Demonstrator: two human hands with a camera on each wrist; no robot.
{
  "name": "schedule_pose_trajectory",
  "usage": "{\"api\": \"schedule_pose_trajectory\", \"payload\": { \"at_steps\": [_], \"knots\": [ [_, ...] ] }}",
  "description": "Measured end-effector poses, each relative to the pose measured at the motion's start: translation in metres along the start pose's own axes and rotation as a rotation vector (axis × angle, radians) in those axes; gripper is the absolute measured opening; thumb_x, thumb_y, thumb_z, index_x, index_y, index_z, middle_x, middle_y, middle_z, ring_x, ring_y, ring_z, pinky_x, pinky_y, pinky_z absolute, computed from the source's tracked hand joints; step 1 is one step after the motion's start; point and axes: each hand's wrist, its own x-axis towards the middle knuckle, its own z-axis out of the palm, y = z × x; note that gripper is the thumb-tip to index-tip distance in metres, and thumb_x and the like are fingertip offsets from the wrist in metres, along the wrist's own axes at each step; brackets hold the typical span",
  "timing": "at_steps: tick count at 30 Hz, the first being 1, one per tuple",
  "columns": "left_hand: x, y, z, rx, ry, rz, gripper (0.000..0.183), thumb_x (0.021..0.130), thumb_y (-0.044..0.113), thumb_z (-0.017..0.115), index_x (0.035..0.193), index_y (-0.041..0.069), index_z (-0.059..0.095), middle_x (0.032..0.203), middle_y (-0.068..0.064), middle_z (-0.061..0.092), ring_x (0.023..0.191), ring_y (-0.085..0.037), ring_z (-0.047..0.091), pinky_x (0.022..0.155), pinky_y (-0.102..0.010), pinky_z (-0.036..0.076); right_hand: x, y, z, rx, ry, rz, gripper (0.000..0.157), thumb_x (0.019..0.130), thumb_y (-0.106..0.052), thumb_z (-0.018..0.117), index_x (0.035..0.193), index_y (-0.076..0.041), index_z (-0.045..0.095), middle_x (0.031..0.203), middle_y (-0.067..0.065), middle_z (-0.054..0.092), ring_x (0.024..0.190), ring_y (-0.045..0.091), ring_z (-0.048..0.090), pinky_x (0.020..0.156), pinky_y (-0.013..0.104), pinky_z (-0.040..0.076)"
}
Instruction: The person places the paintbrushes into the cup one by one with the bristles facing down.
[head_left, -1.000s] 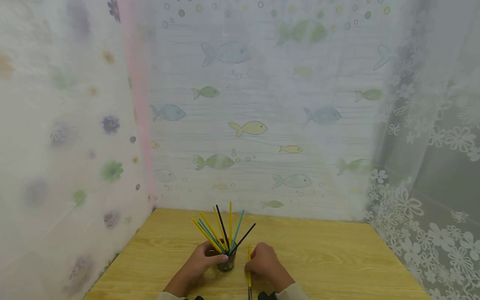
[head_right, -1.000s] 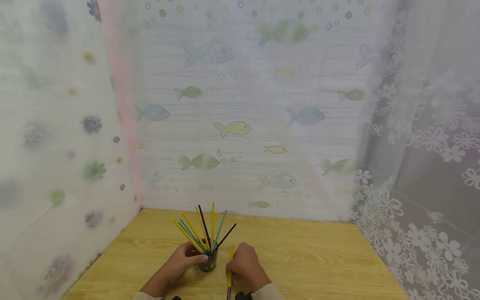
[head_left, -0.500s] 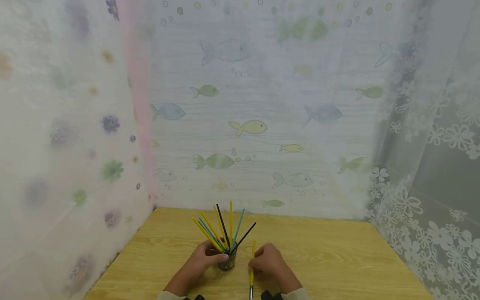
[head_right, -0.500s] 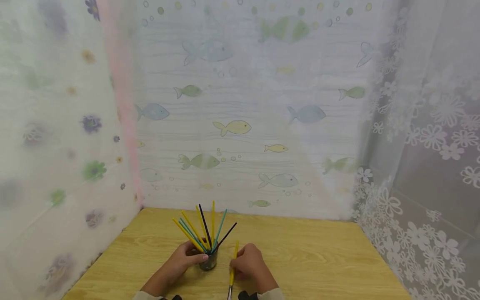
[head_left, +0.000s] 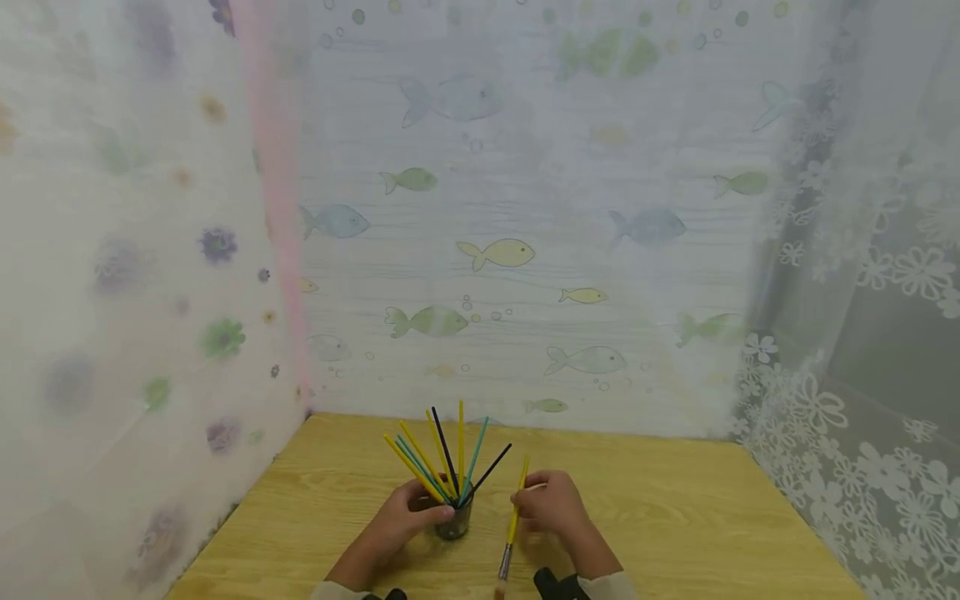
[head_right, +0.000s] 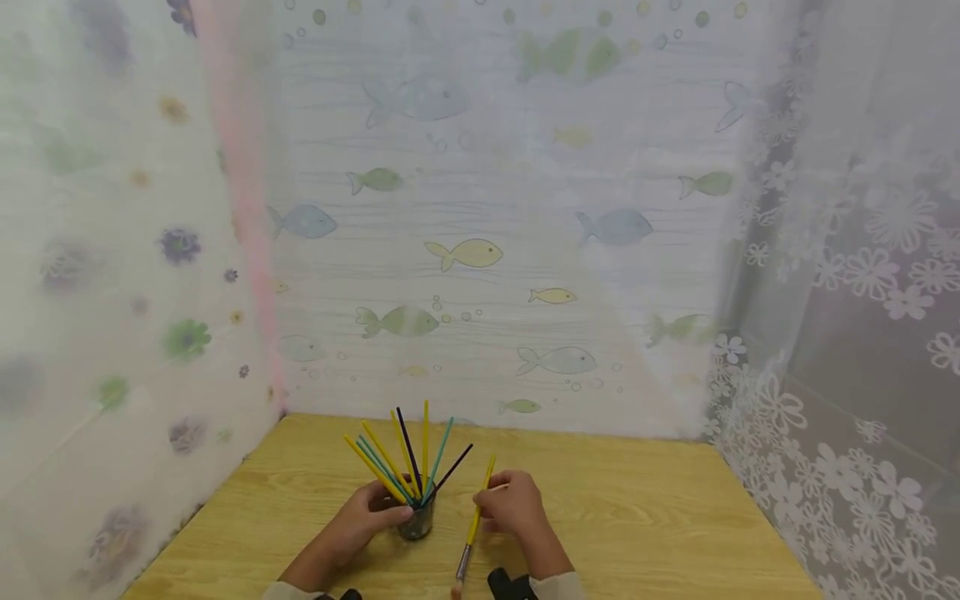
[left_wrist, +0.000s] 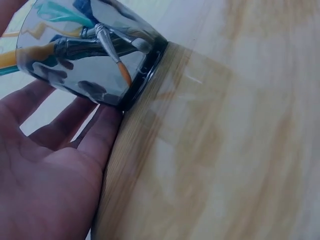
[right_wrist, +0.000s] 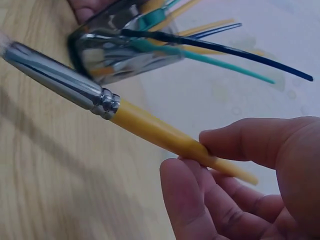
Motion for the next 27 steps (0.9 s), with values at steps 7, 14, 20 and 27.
{"api": "schedule_pose_trajectory", "payload": {
  "at_steps": [7, 14, 20, 27],
  "knots": [
    [0.0, -0.002, -0.006, -0.074, -0.065, 0.024, 0.055, 0.104, 0.028, 0.061, 0.15, 0.002, 0.048, 0.149, -0.018, 0.054, 0.138, -0.031, 0.052, 0.112, -0.043, 0.049, -0.005, -0.013, -0.008, 0.085, 0.051, -0.061, 0.037, 0.093, -0.018, 0.078, 0.119, 0.005, 0.067, 0.107, 0.021, 0.075, 0.082, 0.022, 0.075, 0.068, 0.04, 0.065],
    [0.002, -0.002, -0.006, -0.242, -0.136, 0.038, 0.061, 0.105, 0.016, 0.05, 0.156, -0.011, 0.03, 0.157, -0.028, 0.041, 0.146, -0.031, 0.043, 0.112, -0.033, 0.048, -0.005, -0.022, -0.013, 0.159, 0.147, -0.144, 0.034, 0.097, -0.02, 0.075, 0.119, 0.005, 0.069, 0.105, 0.016, 0.073, 0.089, 0.025, 0.075, 0.077, 0.044, 0.065],
    [0.0, 0.001, -0.005, -0.243, -0.14, 0.043, 0.06, 0.104, 0.014, 0.051, 0.155, -0.011, 0.032, 0.156, -0.028, 0.042, 0.146, -0.031, 0.044, 0.111, -0.033, 0.049, -0.012, -0.035, -0.016, 0.248, 0.221, -0.176, 0.032, 0.097, -0.019, 0.076, 0.118, 0.004, 0.07, 0.107, 0.016, 0.071, 0.092, 0.028, 0.075, 0.08, 0.043, 0.064],
    [-0.003, 0.0, -0.002, -0.245, -0.141, 0.055, 0.056, 0.105, 0.013, 0.051, 0.153, -0.011, 0.037, 0.153, -0.027, 0.047, 0.142, -0.026, 0.049, 0.109, -0.03, 0.05, -0.021, -0.043, -0.019, 0.272, 0.273, -0.261, 0.028, 0.095, -0.017, 0.078, 0.113, 0.002, 0.072, 0.106, 0.016, 0.069, 0.093, 0.026, 0.076, 0.08, 0.035, 0.064]
  ]
}}
